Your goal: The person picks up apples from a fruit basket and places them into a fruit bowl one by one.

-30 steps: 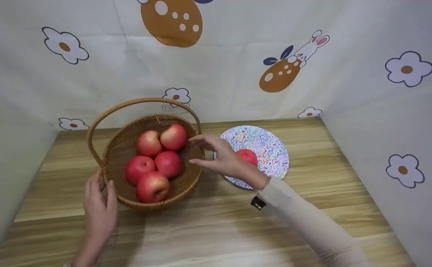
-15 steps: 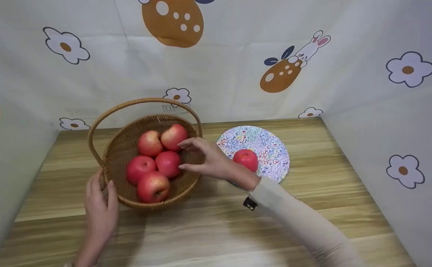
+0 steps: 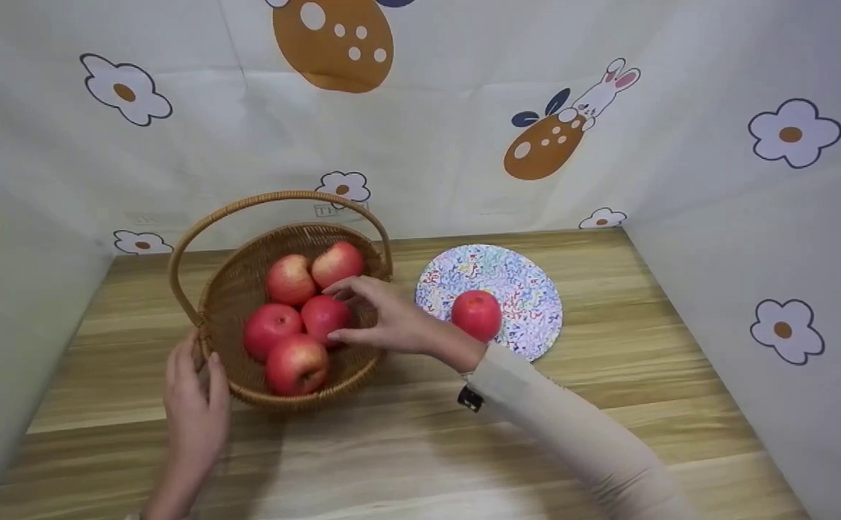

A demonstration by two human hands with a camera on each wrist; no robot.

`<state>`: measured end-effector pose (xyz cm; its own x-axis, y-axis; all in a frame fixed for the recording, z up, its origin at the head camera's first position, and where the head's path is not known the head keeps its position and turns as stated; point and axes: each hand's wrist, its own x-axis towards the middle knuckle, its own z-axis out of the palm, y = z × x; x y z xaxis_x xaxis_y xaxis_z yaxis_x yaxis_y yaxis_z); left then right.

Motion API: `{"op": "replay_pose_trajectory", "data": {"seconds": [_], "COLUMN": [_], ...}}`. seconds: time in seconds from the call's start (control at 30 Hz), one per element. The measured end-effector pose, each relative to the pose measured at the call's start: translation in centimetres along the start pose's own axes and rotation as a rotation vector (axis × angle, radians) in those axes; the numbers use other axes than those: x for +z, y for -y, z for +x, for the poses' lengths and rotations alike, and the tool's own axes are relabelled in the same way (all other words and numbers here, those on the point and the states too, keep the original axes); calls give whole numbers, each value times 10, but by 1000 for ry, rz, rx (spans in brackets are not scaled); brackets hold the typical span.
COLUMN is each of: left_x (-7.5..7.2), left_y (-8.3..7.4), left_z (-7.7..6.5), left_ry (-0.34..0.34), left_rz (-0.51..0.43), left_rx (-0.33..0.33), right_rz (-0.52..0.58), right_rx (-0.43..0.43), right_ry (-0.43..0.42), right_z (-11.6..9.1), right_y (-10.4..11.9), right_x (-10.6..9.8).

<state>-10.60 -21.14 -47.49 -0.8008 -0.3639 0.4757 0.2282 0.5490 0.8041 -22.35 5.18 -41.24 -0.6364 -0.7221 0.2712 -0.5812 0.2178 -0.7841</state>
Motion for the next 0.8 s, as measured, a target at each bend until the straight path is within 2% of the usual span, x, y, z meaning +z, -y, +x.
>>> {"op": "replay_pose_trajectory", "data": {"seconds": [0.27, 0.57, 0.8], "left_x": [-2, -1, 0], "left_y": [-4, -3, -2], "left_z": [0, 0, 0], "left_ry": [33, 23, 13], "left_rz": [-16, -16, -11], "left_rx": [-17, -5, -3], "right_rz": [67, -28, -42], "right_rx": [37, 46, 53], "right_ry": [36, 94, 140], "right_z": [7, 15, 22], "right_y": [1, 4, 4], "right_x": [6, 12, 18]}}
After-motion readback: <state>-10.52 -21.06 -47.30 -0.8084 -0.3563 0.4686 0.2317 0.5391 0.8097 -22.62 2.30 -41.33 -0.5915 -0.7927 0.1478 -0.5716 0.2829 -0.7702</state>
